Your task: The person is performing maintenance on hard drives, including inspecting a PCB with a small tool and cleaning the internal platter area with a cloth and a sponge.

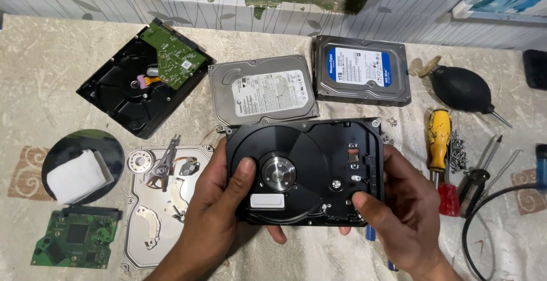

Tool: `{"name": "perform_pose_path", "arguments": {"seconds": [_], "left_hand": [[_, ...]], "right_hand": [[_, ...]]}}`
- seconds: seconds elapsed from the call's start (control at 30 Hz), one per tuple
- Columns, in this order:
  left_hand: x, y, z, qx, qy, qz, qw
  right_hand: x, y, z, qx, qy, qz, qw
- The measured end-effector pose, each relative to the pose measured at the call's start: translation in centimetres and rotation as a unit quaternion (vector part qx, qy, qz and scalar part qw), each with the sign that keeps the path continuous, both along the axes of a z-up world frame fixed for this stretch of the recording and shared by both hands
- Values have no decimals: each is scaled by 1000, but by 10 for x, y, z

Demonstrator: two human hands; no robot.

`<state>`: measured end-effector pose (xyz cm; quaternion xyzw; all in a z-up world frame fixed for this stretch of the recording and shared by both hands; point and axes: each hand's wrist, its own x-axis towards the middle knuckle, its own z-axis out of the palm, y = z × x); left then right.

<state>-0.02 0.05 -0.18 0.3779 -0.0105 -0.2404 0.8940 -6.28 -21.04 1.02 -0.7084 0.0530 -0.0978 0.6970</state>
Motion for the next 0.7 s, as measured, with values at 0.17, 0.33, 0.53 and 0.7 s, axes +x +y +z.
{"name": "perform_pose_path", "arguments": {"seconds": [0.17,0.33,0.53,0.7], "left_hand": [[0,0,1,7,12,0,1000],[-1,0,2,11,16,2,1000],[-2,1,0,1,32,5,999],[-3,1,2,-6,25,10,1000]], "right_hand": [[4,3,4,67,-17,31,997],[6,1,0,131,-29,52,990],[9,1,-1,163,-36,67,984],[11,-1,-5,178,-37,67,981]]}}
